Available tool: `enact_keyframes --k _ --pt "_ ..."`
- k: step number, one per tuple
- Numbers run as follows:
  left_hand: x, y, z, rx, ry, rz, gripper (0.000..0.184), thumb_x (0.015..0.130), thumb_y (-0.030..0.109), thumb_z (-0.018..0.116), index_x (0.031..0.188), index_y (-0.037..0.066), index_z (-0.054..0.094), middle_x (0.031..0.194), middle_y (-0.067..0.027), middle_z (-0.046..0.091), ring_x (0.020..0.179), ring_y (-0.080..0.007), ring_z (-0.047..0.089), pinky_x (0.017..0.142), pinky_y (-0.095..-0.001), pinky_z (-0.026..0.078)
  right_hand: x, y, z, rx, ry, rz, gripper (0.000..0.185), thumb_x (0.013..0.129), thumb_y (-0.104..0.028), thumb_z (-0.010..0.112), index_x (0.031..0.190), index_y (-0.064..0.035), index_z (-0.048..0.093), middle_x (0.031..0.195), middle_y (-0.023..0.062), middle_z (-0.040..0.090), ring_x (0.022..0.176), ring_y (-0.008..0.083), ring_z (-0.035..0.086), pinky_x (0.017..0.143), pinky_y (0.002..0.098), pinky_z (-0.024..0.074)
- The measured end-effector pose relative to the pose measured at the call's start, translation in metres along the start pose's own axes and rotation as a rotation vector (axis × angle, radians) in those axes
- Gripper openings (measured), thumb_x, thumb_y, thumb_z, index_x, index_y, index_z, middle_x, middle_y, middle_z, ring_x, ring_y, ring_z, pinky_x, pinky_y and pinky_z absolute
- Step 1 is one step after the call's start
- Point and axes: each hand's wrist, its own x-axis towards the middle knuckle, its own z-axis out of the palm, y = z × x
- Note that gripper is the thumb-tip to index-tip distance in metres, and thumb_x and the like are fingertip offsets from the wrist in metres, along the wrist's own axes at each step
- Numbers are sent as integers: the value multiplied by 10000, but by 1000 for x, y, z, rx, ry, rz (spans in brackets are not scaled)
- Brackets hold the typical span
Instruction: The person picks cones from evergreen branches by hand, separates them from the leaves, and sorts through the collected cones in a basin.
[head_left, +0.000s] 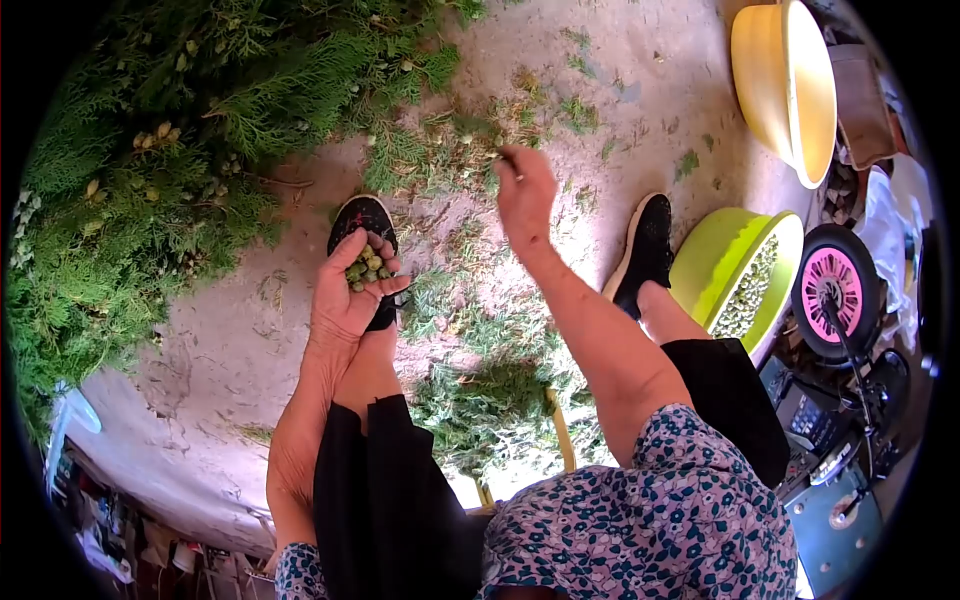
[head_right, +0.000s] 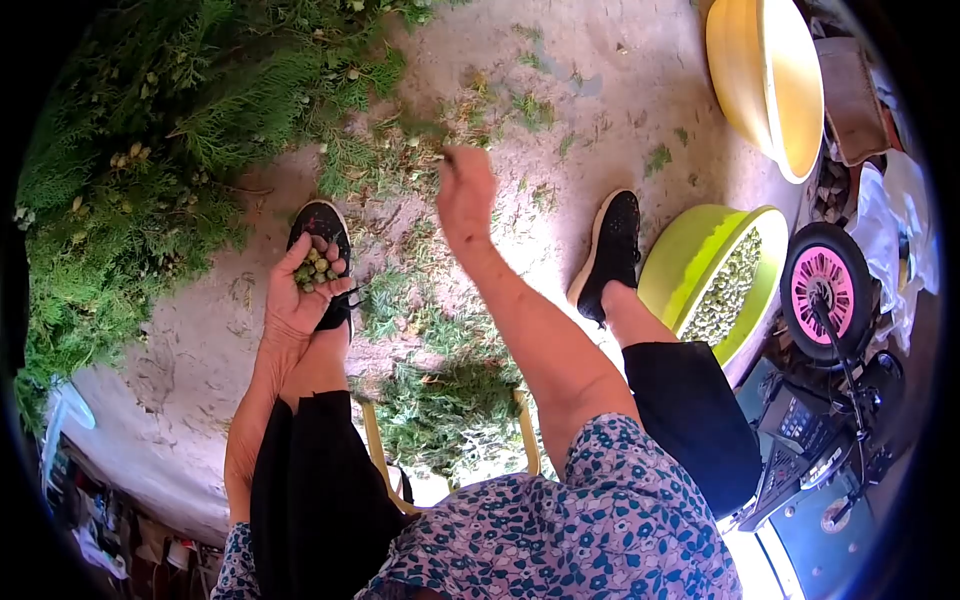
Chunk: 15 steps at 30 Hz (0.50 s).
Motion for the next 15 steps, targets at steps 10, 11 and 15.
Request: enact_keyframes --k 10,11,15 --pt "1 -1 0 -58 -73 -9 232 885 261 518 935 38 557 804 -89 592 711 -225 591 725 -463 520 30 17 -7 -209 -279 -86 271 719 -16 624 979 -91 611 803 123 516 795 304 538 669 343 435" --pt "2 0 0 -41 -83 -8 236 887 264 516 939 37 558 812 -89 593 719 -226 593 730 -463 518 30 18 -5 -206 -281 -87 271 719 -16 624 979 -91 611 803 123 516 795 304 538 669 343 435" --pt "1 0 2 -4 -63 10 256 894 275 509 951 31 558 842 -94 596 751 -231 602 742 -459 515 22 12 -6 -75 -197 -20 211 750 -60 624 961 -48 609 814 133 549 748 271 565 649 325 447"
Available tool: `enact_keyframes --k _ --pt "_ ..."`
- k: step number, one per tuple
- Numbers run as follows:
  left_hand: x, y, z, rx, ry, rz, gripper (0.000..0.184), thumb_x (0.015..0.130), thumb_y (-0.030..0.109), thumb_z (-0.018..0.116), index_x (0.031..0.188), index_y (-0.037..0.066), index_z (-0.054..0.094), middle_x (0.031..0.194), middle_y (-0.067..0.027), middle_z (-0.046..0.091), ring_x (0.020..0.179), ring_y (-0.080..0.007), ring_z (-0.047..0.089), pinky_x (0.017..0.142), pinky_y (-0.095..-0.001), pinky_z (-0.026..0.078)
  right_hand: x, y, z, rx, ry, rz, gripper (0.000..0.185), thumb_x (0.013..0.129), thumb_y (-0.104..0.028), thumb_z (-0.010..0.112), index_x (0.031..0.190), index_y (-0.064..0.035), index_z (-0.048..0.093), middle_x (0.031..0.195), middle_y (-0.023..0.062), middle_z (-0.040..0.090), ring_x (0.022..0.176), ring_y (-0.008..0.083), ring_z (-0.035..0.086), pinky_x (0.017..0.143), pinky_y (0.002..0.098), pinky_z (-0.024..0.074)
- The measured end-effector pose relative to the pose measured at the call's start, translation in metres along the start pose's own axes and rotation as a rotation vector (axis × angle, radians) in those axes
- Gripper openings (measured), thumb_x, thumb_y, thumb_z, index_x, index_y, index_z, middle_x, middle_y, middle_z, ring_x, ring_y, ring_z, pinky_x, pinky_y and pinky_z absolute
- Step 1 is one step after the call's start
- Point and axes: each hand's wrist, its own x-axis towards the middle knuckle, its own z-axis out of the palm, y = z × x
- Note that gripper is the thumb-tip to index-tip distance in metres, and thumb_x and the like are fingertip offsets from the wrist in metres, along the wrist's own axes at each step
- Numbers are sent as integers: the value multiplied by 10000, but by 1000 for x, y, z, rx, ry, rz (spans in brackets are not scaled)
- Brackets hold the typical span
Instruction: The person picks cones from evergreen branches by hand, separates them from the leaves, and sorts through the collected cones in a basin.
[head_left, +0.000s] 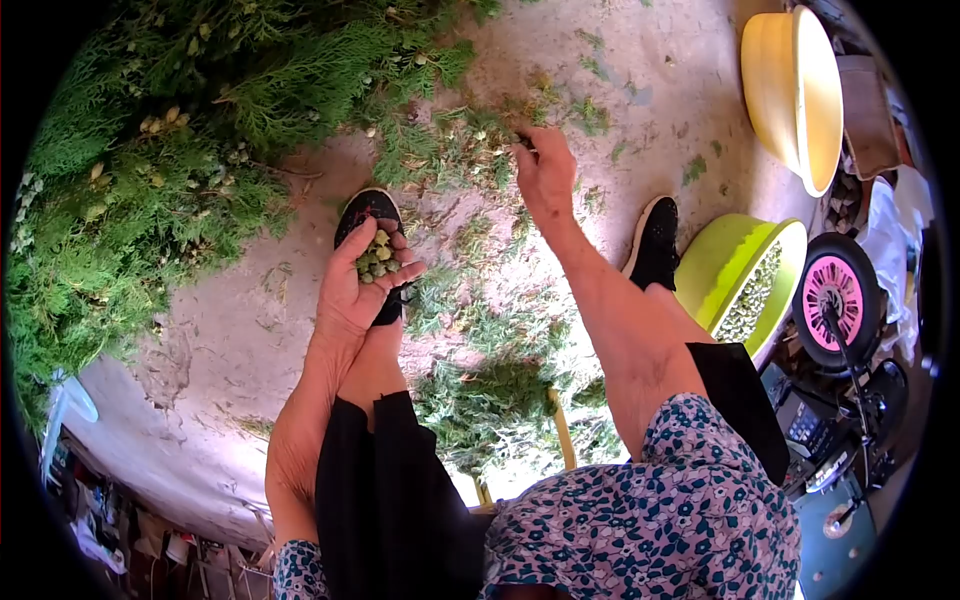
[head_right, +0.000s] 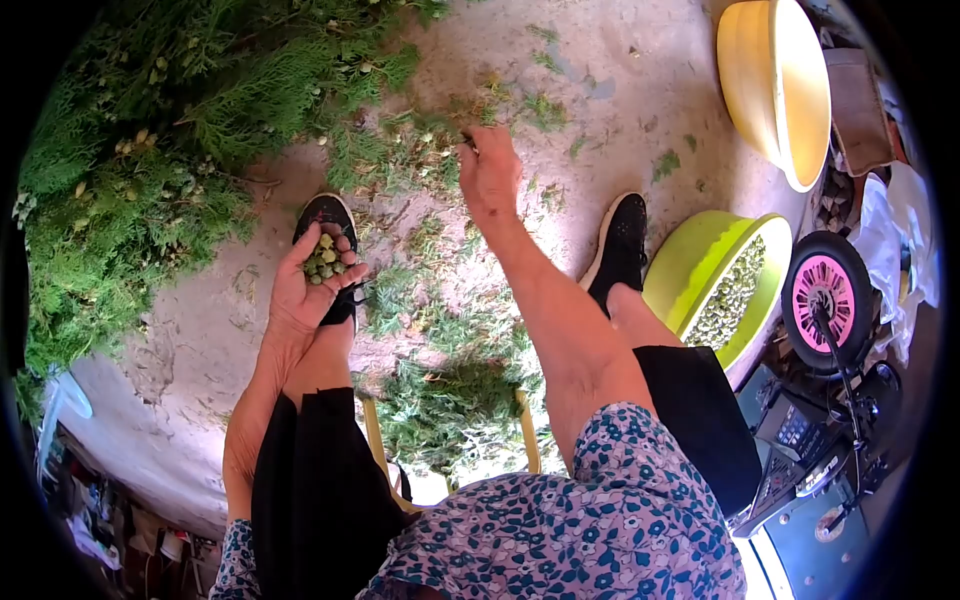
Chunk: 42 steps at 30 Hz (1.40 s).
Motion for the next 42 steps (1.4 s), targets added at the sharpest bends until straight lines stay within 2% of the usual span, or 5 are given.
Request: enact_keyframes --k 7,11,25,35,42 --pt "0 0 14 19 142 -14 275 895 298 505 957 37 560 861 -102 599 796 -243 606 719 -438 522 -52 -83 -22 530 -496 92 225 795 -123 633 1002 -40 605 892 73 600 752 148 579 645 255 473" --pt "2 2 -6 -9 -25 -59 263 892 296 508 929 42 565 858 -104 595 746 -238 595 632 -397 520 -20 -15 -9 34 157 -42 158 734 -3 616 888 -33 595 799 125 533 727 271 538 654 357 442" --pt "-1 -1 3 -46 76 10 245 885 267 524 928 29 557 891 -123 595 768 -254 587 685 -389 525 -7 7 12 -169 -92 -108 210 746 -44 592 950 -87 564 894 140 534 810 333 544 673 403 442" --pt "1 2 0 -77 12 -2 267 884 281 519 979 38 568 932 -116 612 853 -262 607 685 -415 536 -57 -99 -3 602 -485 97 193 721 -79 678 878 -29 577 758 119 570 656 240 573 600 314 470" --pt "-1 4 -4 -62 -11 -28 214 882 260 522 937 58 566 907 -97 618 780 -224 615 547 -324 501 -30 -20 22 -52 -121 -37 217 711 -23 645 910 -61 570 860 149 524 766 336 538 637 399 443"
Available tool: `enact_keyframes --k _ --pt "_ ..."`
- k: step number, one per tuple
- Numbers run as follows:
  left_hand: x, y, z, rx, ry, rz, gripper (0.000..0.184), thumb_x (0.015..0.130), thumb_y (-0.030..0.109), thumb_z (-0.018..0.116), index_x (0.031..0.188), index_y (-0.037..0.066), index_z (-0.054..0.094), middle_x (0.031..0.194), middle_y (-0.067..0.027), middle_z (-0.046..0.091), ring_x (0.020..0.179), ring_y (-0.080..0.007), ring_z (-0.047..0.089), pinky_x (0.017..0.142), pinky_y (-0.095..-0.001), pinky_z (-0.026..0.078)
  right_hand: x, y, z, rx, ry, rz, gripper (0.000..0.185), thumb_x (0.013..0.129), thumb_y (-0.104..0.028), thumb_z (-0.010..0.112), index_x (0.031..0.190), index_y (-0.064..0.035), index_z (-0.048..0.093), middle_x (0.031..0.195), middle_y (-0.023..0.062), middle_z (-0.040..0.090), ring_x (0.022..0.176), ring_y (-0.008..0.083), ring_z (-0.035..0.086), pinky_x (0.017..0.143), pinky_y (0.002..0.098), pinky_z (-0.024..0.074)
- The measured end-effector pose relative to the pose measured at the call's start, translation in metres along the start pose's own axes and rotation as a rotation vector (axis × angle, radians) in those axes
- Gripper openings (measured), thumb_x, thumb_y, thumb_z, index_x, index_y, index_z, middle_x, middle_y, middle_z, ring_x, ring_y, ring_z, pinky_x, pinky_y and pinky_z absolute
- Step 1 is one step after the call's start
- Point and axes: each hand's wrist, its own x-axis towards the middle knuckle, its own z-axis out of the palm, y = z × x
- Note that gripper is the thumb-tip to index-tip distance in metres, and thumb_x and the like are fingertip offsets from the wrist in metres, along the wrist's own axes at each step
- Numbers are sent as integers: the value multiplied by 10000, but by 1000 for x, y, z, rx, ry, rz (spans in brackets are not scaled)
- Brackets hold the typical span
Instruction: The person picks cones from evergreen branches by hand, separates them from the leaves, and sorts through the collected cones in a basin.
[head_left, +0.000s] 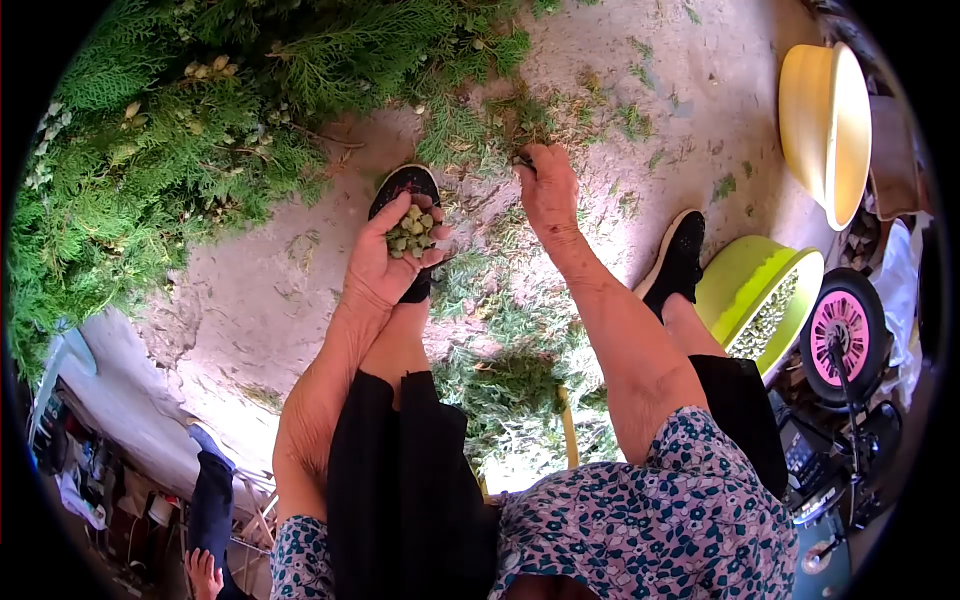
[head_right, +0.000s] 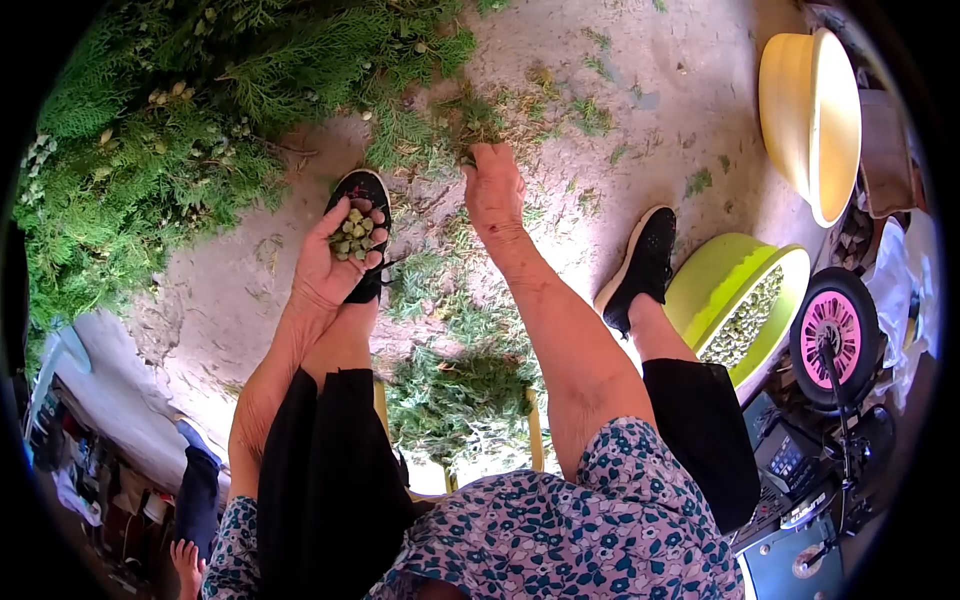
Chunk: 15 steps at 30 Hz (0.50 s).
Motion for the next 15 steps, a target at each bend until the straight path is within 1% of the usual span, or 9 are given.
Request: enact_keyframes --k 3,5,6,7,9,10,12,13,15 --pt "1 0 3 -17 15 -3 216 877 257 530 932 51 563 899 -99 619 759 -227 618 529 -315 502 -1 2 0 52 3 -49 221 714 -1 626 916 -62 557 873 148 513 768 340 532 642 400 442" --pt "0 -1 6 17 84 19 216 876 252 532 919 42 559 894 -101 618 759 -227 617 526 -305 500 -8 -5 -4 130 74 -67 202 714 46 613 893 -32 559 852 132 532 747 295 546 623 343 452" --pt "0 -2 5 16 85 18 216 876 252 532 919 42 559 894 -101 618 759 -227 617 526 -305 500 -11 -4 -2 181 74 -2 201 709 54 612 883 -26 553 861 132 526 758 286 547 619 332 452" --pt "0 -2 4 25 77 24 213 875 248 534 913 39 557 893 -100 617 761 -227 617 531 -308 502 -13 -2 1 181 75 -1 201 709 54 612 883 -26 553 861 132 526 758 286 547 619 332 452" --pt "1 -2 5 37 68 32 210 873 244 536 906 37 556 891 -99 616 764 -227 618 535 -310 504 -12 1 7 128 128 0 197 717 45 611 892 -25 553 858 133 532 730 278 555 611 333 454" --pt "0 -2 5 47 83 31 200 870 236 540 903 39 555 875 -93 611 747 -219 612 520 -299 490 -10 4 10 130 129 2 197 717 45 611 892 -25 553 858 133 532 730 278 555 611 333 454" --pt "0 -2 3 56 101 29 190 867 228 544 900 41 553 859 -87 606 729 -211 607 505 -288 476 -4 6 13 -34 122 -10 177 730 27 610 893 -27 566 832 138 551 694 275 567 609 331 460" --pt "1 -2 0 88 80 29 179 861 214 554 911 42 558 840 -77 600 706 -193 595 481 -268 450 -6 5 13 -34 122 -9 177 730 27 610 893 -27 566 832 138 551 694 275 567 609 331 460" --pt "3 -2 3 117 57 31 171 855 200 563 923 43 563 822 -66 593 684 -176 583 457 -247 423 -11 -10 6 151 71 50 142 741 13 607 874 -28 579 800 143 568 665 279 575 600 327 463"
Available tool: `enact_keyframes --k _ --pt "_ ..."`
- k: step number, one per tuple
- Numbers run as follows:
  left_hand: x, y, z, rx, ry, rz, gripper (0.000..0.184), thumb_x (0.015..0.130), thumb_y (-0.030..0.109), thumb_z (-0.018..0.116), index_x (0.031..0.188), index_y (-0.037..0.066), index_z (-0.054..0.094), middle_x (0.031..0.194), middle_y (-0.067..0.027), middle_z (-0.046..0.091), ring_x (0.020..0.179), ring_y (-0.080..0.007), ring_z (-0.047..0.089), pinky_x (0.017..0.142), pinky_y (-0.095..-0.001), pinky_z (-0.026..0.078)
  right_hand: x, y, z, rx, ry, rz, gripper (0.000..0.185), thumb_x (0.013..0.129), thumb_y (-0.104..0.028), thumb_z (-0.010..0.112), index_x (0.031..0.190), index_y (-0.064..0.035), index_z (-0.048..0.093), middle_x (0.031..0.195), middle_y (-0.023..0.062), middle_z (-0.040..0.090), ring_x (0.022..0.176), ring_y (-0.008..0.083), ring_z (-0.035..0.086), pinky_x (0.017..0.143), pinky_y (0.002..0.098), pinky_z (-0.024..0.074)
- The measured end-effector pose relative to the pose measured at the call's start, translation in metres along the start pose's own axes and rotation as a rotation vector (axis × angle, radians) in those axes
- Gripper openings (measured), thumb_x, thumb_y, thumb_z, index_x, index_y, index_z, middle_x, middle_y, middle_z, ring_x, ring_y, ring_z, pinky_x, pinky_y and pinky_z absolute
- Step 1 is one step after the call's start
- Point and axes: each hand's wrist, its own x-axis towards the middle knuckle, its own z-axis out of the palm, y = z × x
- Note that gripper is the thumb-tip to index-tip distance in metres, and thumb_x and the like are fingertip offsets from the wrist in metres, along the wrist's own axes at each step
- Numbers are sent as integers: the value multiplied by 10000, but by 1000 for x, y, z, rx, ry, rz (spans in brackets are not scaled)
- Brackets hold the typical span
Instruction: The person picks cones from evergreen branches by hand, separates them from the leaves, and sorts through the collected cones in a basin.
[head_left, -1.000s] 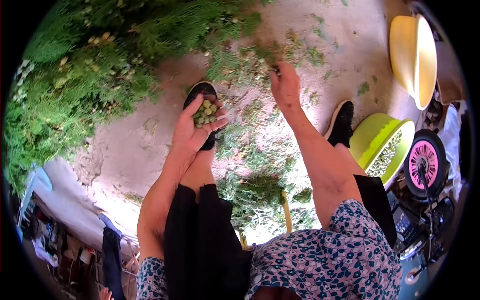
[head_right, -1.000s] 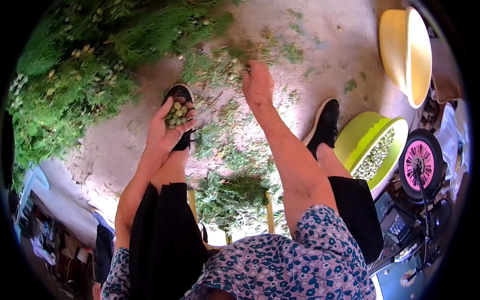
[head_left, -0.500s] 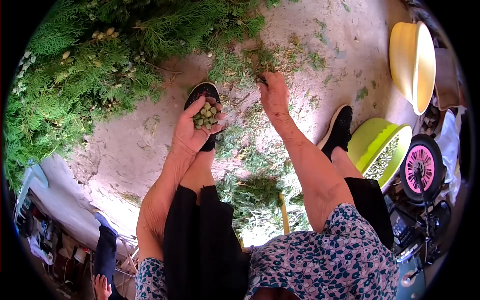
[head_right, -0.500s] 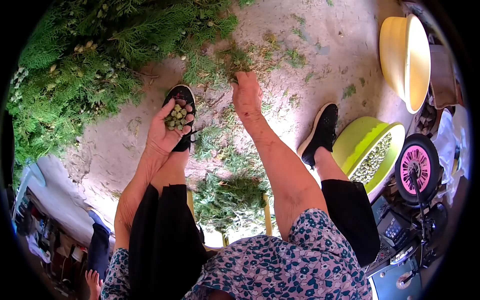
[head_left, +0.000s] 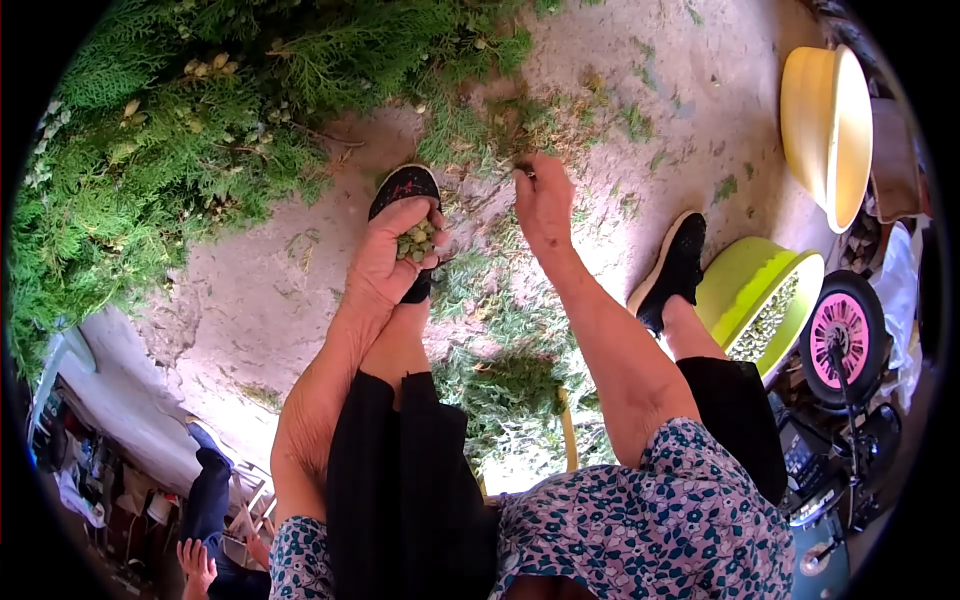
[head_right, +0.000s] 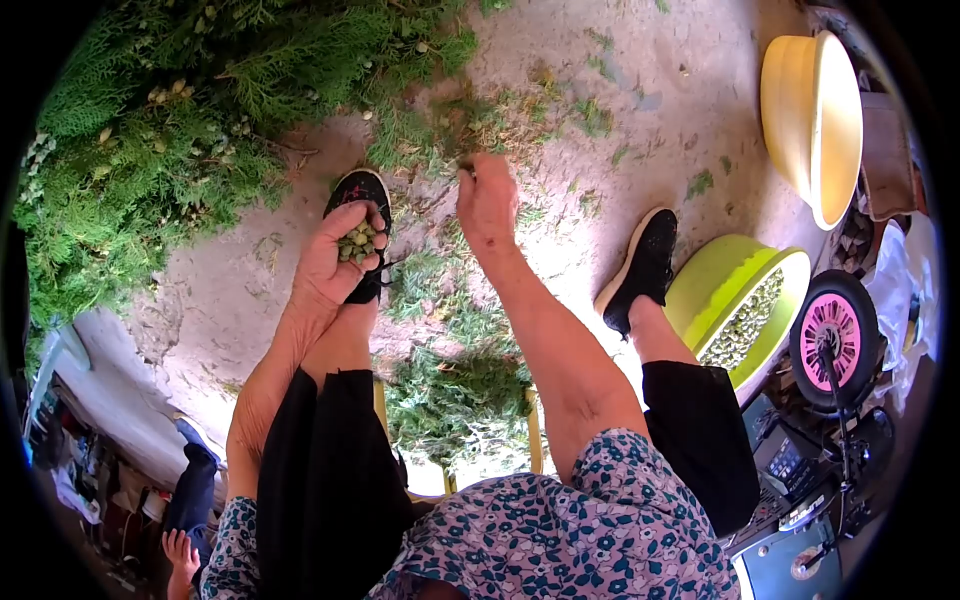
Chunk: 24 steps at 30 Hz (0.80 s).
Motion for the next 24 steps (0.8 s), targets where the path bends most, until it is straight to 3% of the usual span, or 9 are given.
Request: enact_keyframes --k 3,10,11,12,14,15,16,21,24 --pt "-4 1 15 108 64 -5 162 844 161 576 957 45 572 787 -52 583 627 -138 555 418 -210 366 -14 -36 -10 153 -155 -65 119 748 0 567 858 -24 529 782 171 531 682 358 545 591 401 451" --pt "-9 -1 22 316 133 48 151 804 131 620 890 9 597 715 -37 571 557 -96 516 408 -196 321 -31 -69 -7 260 -303 -77 105 749 -30 573 853 -25 558 775 182 561 647 357 557 562 383 461" --pt "-9 -1 20 316 121 37 140 804 129 618 874 10 596 710 -37 571 556 -95 515 408 -198 322 -30 -71 -8 328 -389 145 89 769 -36 567 847 6 568 727 158 598 569 285 569 507 334 459" --pt "-8 -1 20 316 105 25 130 804 126 616 858 10 595 704 -37 571 554 -94 513 409 -199 322 -30 -69 -9 328 -392 144 89 769 -36 567 847 6 568 727 158 598 569 285 569 507 334 459" --pt "-8 -1 21 316 103 17 119 802 120 615 829 7 589 683 -34 566 551 -93 512 399 -194 313 -27 -62 -12 868 -581 771 91 796 -41 556 841 38 561 694 117 612 531 180 557 464 274 442" --pt "-7 0 21 331 93 1 117 810 119 611 835 8 582 676 -41 563 542 -97 516 384 -185 309 -27 -62 -15 917 -590 805 109 820 -53 543 851 50 562 703 83 602 549 116 541 453 232 428" --pt "-8 0 21 344 84 -18 116 818 118 606 841 8 576 670 -48 561 533 -101 520 368 -175 304 -28 -62 -15 950 -592 864 126 818 -62 546 868 53 562 704 94 601 540 129 543 450 238 429" --pt "-6 3 7 146 71 -29 118 804 119 598 804 48 504 760 -83 555 584 -132 528 346 -183 315 -7 -44 -16 762 -532 835 168 822 -76 558 906 69 561 693 96 589 529 130 546 450 252 442" --pt "-7 3 5 115 78 -27 131 794 130 605 815 54 501 759 -89 558 585 -142 531 342 -189 329 12 -15 -22 213 -631 607 200 774 -81 622 929 36 577 689 134 592 562 183 573 472 288 451"
